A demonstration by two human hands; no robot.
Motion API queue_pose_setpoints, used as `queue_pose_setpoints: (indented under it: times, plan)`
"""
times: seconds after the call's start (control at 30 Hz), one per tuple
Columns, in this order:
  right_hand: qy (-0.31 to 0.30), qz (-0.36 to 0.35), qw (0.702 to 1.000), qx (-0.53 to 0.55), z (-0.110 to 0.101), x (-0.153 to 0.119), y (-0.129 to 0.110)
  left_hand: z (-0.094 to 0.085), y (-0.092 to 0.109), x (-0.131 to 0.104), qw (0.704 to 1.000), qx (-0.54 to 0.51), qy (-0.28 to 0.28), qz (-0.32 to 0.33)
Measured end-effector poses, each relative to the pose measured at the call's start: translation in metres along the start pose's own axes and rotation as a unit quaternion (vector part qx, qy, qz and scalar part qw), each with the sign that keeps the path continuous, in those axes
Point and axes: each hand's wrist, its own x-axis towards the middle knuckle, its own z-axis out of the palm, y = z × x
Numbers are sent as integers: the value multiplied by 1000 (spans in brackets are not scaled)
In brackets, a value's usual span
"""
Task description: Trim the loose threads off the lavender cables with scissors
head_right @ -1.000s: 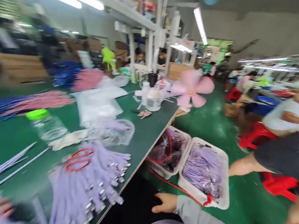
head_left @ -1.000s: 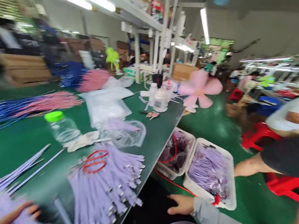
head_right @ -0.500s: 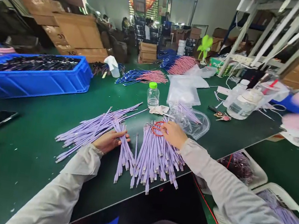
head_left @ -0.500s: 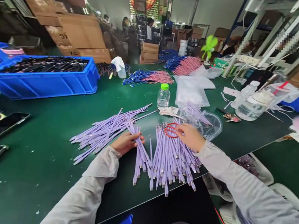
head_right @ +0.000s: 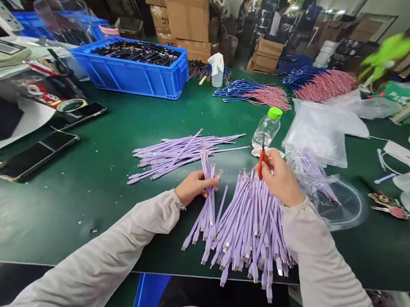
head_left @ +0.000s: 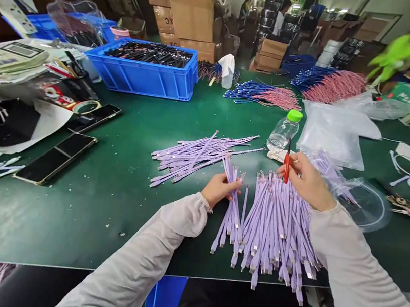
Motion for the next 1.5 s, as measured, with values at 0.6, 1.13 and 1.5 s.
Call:
queue_pose_setpoints:
  times: [0.6,1.13,1.5]
  plan:
    - [-35,24,992,119,62,-7,-18,2,0,-3,999,28,0,20]
    - [-117,154,952,239,58,-6,-26,1,-1,-4,996,-73,-51,-19]
    - [-88,129,944,290,61,-5,-39,5,2,-8,995,-69,-73,-13]
